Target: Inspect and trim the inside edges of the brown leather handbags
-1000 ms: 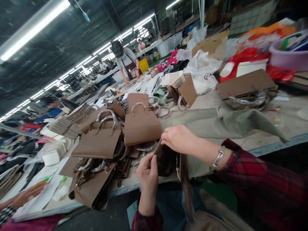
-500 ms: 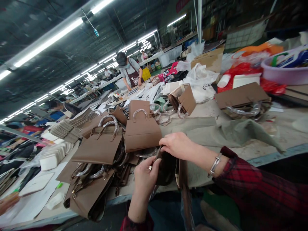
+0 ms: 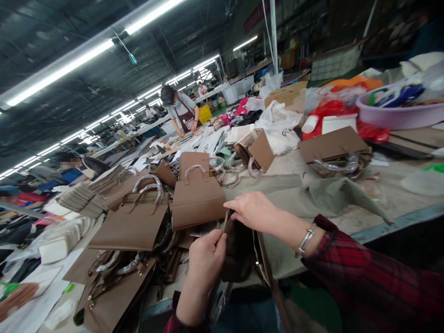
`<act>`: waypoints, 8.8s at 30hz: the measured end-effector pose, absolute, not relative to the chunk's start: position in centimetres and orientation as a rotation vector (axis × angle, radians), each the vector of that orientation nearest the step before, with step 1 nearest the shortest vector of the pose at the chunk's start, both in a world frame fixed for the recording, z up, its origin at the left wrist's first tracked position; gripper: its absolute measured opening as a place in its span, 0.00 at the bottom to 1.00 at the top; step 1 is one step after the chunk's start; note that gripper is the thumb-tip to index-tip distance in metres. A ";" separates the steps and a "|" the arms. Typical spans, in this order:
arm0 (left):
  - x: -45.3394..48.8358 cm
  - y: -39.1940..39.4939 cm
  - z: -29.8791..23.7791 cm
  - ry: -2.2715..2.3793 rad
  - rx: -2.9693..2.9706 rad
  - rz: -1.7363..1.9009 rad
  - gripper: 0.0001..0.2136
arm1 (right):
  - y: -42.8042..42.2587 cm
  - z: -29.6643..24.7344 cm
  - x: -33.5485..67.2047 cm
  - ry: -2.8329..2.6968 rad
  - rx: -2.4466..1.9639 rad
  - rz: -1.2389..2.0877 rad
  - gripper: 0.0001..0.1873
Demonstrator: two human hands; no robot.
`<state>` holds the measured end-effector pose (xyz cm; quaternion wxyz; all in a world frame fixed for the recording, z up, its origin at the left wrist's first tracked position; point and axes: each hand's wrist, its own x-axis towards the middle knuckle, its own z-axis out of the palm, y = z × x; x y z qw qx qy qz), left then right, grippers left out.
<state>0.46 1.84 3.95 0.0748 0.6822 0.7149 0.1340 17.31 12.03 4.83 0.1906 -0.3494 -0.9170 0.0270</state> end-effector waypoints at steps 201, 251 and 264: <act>2.1 6.5 4.5 1.331 2.569 0.577 0.06 | 11.4 -1.2 25.6 -2.224 -0.618 0.440 0.18; 0.6 6.7 3.5 1.774 2.318 0.854 0.10 | 11.9 -0.8 23.9 -2.037 -0.793 0.615 0.06; 0.9 7.3 3.1 1.929 2.274 0.711 0.11 | 11.7 0.3 24.1 -2.185 -0.822 0.617 0.09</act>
